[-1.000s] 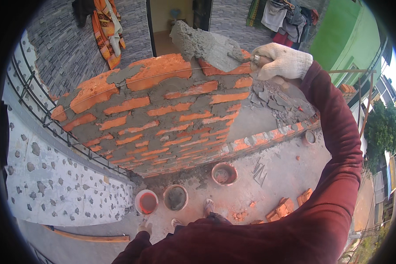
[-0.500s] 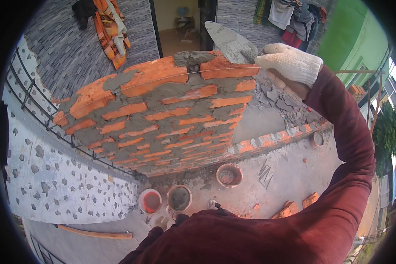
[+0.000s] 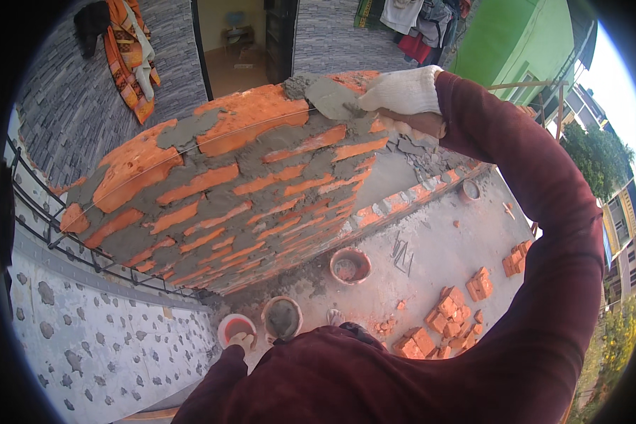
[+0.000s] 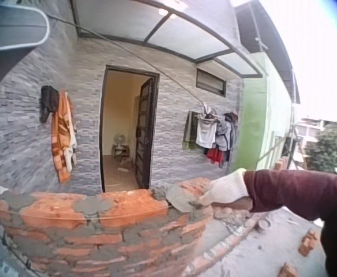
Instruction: The person scoops mortar from a bucket with a trowel and spreads it on a partially built brick wall. They place bricks onto the mortar, tap them into alignment, and scrape off excess mortar. The process repeats as the wall height increases.
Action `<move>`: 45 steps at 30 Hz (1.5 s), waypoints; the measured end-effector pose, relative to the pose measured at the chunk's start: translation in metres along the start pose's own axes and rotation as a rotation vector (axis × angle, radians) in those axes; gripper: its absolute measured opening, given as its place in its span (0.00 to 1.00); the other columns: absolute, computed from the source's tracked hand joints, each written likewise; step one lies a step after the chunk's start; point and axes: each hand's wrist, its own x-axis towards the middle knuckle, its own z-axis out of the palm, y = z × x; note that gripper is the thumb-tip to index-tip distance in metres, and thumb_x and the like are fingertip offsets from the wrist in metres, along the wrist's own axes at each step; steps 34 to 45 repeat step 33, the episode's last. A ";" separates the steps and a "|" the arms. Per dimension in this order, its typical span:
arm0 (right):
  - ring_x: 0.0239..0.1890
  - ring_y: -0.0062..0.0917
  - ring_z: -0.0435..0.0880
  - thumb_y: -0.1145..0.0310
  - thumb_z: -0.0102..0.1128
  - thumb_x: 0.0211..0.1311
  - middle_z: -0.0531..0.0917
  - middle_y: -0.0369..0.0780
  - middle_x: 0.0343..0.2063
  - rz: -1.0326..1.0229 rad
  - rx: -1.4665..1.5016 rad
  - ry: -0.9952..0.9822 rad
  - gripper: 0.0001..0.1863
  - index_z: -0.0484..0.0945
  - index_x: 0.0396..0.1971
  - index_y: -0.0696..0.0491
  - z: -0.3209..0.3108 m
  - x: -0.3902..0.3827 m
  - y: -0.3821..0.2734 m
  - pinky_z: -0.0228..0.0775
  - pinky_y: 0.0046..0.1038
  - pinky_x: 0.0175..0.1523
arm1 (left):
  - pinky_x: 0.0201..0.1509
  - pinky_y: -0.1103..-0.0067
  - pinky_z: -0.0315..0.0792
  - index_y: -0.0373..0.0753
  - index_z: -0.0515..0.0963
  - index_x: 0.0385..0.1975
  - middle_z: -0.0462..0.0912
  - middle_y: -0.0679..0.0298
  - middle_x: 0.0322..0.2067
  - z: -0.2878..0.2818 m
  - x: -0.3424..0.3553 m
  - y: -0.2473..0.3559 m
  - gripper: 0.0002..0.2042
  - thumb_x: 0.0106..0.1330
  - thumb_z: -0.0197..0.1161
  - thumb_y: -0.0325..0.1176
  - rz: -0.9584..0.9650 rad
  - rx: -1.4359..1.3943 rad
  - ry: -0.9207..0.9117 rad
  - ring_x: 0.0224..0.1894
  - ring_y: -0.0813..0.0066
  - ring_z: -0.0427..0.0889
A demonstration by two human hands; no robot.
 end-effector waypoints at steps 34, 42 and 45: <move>0.12 0.14 0.75 0.47 0.54 0.75 0.80 0.31 0.19 0.013 0.020 -0.003 0.20 0.80 0.44 0.50 0.033 -0.008 -0.079 0.73 0.28 0.13 | 0.55 0.60 0.74 0.40 0.86 0.35 0.90 0.50 0.40 -0.040 0.051 -0.024 0.24 0.69 0.54 0.56 0.265 0.191 -0.237 0.47 0.65 0.89; 0.12 0.14 0.75 0.47 0.54 0.75 0.80 0.31 0.19 0.013 0.020 -0.003 0.20 0.80 0.44 0.50 0.033 -0.008 -0.079 0.73 0.28 0.13 | 0.55 0.60 0.74 0.40 0.86 0.35 0.90 0.50 0.40 -0.040 0.051 -0.024 0.24 0.69 0.54 0.56 0.265 0.191 -0.237 0.47 0.65 0.89; 0.12 0.14 0.75 0.47 0.54 0.75 0.80 0.31 0.19 0.013 0.020 -0.003 0.20 0.80 0.44 0.50 0.033 -0.008 -0.079 0.73 0.28 0.13 | 0.55 0.60 0.74 0.40 0.86 0.35 0.90 0.50 0.40 -0.040 0.051 -0.024 0.24 0.69 0.54 0.56 0.265 0.191 -0.237 0.47 0.65 0.89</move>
